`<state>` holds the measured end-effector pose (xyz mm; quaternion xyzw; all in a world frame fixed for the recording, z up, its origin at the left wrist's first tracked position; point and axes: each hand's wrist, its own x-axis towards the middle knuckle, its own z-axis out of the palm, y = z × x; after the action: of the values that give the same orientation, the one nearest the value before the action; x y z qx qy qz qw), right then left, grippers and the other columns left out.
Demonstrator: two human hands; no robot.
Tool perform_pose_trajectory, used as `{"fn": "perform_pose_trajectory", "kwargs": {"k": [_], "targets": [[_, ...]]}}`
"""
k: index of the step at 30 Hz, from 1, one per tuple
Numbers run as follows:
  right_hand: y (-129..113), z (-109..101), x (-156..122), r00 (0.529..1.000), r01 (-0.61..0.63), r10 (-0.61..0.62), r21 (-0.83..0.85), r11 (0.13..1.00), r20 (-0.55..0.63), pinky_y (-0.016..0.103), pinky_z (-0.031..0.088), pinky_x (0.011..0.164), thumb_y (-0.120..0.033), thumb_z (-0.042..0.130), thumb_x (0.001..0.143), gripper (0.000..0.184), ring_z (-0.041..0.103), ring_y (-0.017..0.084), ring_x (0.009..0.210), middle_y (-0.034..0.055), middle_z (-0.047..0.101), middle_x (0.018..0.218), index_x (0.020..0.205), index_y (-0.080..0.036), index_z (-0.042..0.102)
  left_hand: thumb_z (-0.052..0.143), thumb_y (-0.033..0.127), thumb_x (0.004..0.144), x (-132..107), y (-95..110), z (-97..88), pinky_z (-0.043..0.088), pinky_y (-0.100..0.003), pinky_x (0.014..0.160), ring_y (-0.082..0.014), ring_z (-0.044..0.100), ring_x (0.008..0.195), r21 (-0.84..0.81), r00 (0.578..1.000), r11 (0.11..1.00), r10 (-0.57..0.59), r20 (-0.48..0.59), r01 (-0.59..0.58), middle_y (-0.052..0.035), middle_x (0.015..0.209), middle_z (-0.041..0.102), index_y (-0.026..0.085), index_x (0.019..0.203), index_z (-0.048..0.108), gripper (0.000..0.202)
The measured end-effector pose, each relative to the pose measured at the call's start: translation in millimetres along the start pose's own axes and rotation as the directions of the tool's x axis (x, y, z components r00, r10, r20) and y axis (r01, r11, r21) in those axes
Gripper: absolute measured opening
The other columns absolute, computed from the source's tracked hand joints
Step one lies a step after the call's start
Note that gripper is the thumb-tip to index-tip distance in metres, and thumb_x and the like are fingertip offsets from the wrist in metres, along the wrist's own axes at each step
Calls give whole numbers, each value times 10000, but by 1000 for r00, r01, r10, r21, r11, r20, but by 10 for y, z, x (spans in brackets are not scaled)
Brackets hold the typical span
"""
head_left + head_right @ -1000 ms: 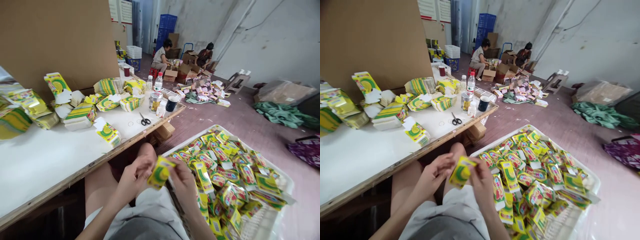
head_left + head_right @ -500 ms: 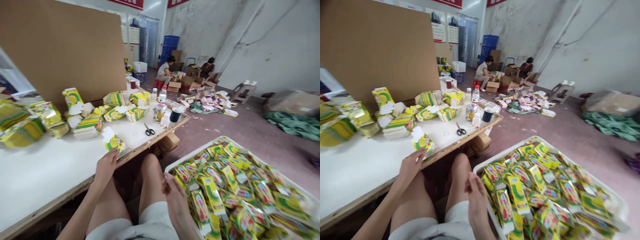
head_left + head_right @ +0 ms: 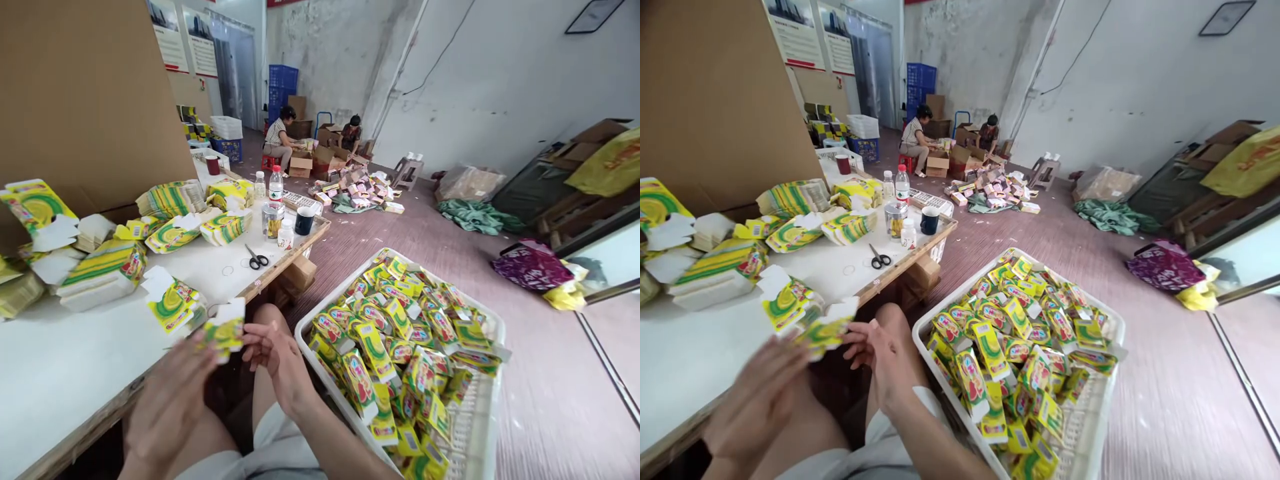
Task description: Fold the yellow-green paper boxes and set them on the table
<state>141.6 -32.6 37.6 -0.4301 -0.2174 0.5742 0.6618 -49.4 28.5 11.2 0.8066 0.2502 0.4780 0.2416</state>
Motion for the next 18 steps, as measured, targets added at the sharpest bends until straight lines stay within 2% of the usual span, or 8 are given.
{"fn": "perform_pose_trajectory", "kwargs": {"k": [3,6,8,10,11,13,15,18], "targets": [[-102,-44,27,996,66,-69,-49,997,-52,234,390,565,-480,829,671,340,514,107,582,9,681,718,825,-185,758,594,62,868,-11,222,215,504,-357,1078,-242,703,1107,118,959,952,278,63,-284,-22,1120,777,300,1311,618,503],[-71,-121,17,992,74,-82,-87,993,-92,232,356,542,-440,833,677,303,462,97,546,-11,654,668,799,-181,732,560,-12,853,-40,337,386,557,-388,1013,-257,712,1090,85,953,951,291,88,-299,-43,1124,774,275,1342,587,567],[-23,-177,-4,990,76,-87,-102,992,-108,230,335,530,-414,836,680,302,444,97,531,-30,632,632,829,-187,703,585,0,845,-91,373,457,548,-422,1030,-271,700,1112,3,970,974,226,85,-227,-31,1146,769,303,1270,651,526],[14,-229,-28,989,80,-93,-103,991,-118,223,322,530,-389,844,673,320,438,97,533,-49,613,614,858,-199,666,638,97,851,-135,399,500,480,-459,1104,-297,605,1251,-96,999,995,18,-27,-20,-25,1300,691,325,1220,688,436],[27,-252,-41,989,80,-92,-102,992,-119,220,319,531,-385,844,674,332,441,98,540,-51,612,617,879,-203,657,656,166,857,-143,409,512,430,-469,1142,-307,524,1332,-180,986,977,-130,-103,110,-19,1405,611,333,1249,667,426],[49,-289,-69,992,62,-72,-99,993,-105,218,317,528,-399,836,683,364,454,103,554,-40,627,639,931,-201,660,643,311,881,-124,415,521,388,-457,1166,-308,404,1418,-431,885,832,-444,-140,349,-18,1531,470,334,1362,566,487],[80,-313,-103,997,23,-30,-98,995,-70,219,309,517,-411,845,668,391,462,105,550,-21,642,647,943,-185,681,617,427,887,-77,400,514,463,-443,1105,-318,465,1377,-661,763,547,-643,61,514,-54,1487,530,314,1395,529,528],[140,-331,-159,999,-28,25,-106,994,-24,221,304,515,-424,847,662,379,458,100,537,-1,650,647,904,-165,715,682,492,823,-14,373,494,567,-427,973,-342,624,1215,-737,622,148,-658,424,659,-100,1278,705,268,1238,678,472]]}}
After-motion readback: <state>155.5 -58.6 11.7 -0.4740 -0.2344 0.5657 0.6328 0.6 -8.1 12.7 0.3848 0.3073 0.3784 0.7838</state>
